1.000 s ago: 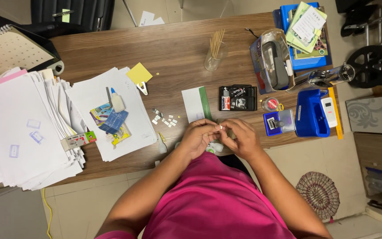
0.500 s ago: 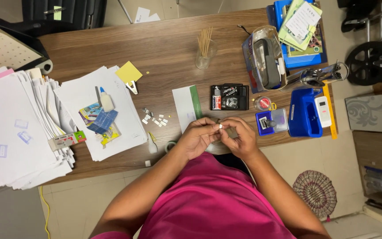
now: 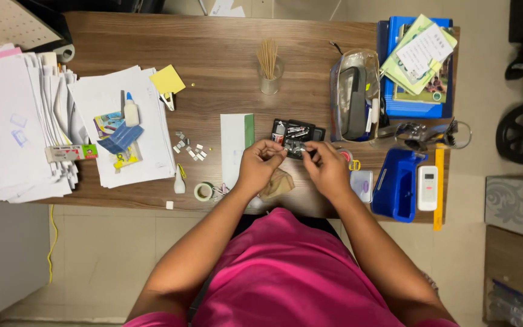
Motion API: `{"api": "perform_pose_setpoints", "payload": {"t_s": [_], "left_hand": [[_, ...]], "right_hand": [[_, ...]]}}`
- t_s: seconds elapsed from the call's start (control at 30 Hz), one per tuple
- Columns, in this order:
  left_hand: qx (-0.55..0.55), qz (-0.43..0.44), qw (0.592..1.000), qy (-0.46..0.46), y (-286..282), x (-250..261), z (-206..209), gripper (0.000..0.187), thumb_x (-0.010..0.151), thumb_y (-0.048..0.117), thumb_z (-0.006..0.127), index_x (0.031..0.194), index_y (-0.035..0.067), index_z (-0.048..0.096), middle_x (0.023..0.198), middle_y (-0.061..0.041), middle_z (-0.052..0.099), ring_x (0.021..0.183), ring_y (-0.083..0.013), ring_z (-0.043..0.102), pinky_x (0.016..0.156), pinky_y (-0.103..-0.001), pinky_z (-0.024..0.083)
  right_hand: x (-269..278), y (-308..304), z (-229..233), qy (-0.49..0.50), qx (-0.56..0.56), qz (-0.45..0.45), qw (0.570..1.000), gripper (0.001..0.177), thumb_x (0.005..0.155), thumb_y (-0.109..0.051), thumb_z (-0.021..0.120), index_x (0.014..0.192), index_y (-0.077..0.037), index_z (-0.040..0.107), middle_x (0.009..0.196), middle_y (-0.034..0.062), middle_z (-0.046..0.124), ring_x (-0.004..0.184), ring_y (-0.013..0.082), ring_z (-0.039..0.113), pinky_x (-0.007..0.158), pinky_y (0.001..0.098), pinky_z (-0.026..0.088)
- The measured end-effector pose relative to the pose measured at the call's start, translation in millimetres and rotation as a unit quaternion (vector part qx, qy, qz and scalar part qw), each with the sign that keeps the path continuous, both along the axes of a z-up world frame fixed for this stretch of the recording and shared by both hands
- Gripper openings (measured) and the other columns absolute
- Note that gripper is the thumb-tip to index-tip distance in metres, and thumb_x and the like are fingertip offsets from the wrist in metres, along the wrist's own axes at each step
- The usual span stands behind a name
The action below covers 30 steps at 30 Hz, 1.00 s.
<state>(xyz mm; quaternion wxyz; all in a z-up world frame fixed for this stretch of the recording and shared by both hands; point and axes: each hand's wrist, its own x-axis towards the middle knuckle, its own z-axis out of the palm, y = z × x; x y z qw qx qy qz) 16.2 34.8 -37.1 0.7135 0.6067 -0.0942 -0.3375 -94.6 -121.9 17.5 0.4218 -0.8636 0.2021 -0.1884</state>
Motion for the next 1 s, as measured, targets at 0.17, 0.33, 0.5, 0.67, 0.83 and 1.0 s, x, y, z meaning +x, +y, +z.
{"api": "perform_pose_setpoints", "payload": {"t_s": [0.17, 0.33, 0.5, 0.67, 0.83, 1.0], "left_hand": [[0.143, 0.013, 0.973, -0.179, -22.0, -12.8, 39.1, 0.012, 0.086, 0.006, 0.079, 0.095, 0.002, 0.072, 0.094, -0.006, 0.072, 0.080, -0.0132, 0.067, 0.073, -0.026, 0.055], [0.170, 0.052, 0.940, -0.290, -24.1, -20.9, 49.6, 0.015, 0.084, 0.009, 0.079, 0.092, 0.002, 0.069, 0.111, -0.011, 0.069, 0.089, -0.0213, 0.069, 0.072, -0.030, 0.057], [0.191, 0.096, 0.897, -0.387, 4.8, -26.8, 35.8, 0.016, 0.082, 0.009, 0.078, 0.094, 0.003, 0.069, 0.107, -0.014, 0.070, 0.102, -0.0317, 0.067, 0.087, -0.039, 0.055], [0.270, 0.116, 0.896, -0.332, 56.6, -16.1, 21.8, 0.011, 0.083, 0.008, 0.074, 0.093, 0.004, 0.071, 0.101, -0.014, 0.070, 0.096, -0.0318, 0.067, 0.080, -0.039, 0.055], [0.353, 0.129, 0.888, -0.266, 116.8, 20.9, -9.7, 0.021, 0.081, 0.007, 0.072, 0.100, 0.000, 0.070, 0.098, -0.018, 0.068, 0.085, -0.0330, 0.068, 0.077, -0.040, 0.055], [0.405, 0.152, 0.870, -0.237, 172.8, 70.8, -30.2, 0.028, 0.084, 0.009, 0.068, 0.110, -0.001, 0.069, 0.106, -0.022, 0.069, 0.089, -0.0343, 0.071, 0.085, -0.040, 0.058]], "right_hand": [[-3.9, -20.1, 5.0, 0.001, 0.008, 0.047, 0.999, 0.028, 0.089, -0.007, 0.076, 0.116, -0.003, 0.071, 0.100, 0.0070, 0.071, 0.072, 0.0136, 0.063, 0.062, 0.0282, 0.052], [-5.4, -22.8, 15.9, -0.005, 0.082, 0.078, 0.993, 0.023, 0.092, -0.006, 0.073, 0.115, -0.003, 0.071, 0.098, 0.0063, 0.070, 0.069, 0.0122, 0.060, 0.059, 0.0268, 0.050], [2.5, -6.4, 21.9, -0.025, 0.071, 0.129, 0.989, 0.018, 0.093, -0.004, 0.072, 0.111, -0.002, 0.072, 0.092, 0.0081, 0.069, 0.070, 0.0132, 0.061, 0.062, 0.0275, 0.049], [13.4, 28.5, 31.1, -0.075, 0.025, 0.225, 0.971, 0.015, 0.092, -0.005, 0.071, 0.106, -0.002, 0.070, 0.094, 0.0109, 0.069, 0.082, 0.0225, 0.066, 0.072, 0.0332, 0.053], [23.5, 61.7, 16.6, -0.071, 0.017, 0.288, 0.955, 0.014, 0.090, -0.006, 0.070, 0.104, -0.002, 0.070, 0.099, 0.0124, 0.069, 0.090, 0.0290, 0.069, 0.077, 0.0370, 0.056], [51.5, 94.8, -0.8, 0.123, 0.064, 0.294, 0.945, 0.019, 0.088, -0.010, 0.070, 0.106, -0.002, 0.071, 0.102, 0.0137, 0.070, 0.083, 0.0271, 0.073, 0.074, 0.0363, 0.059]]}}
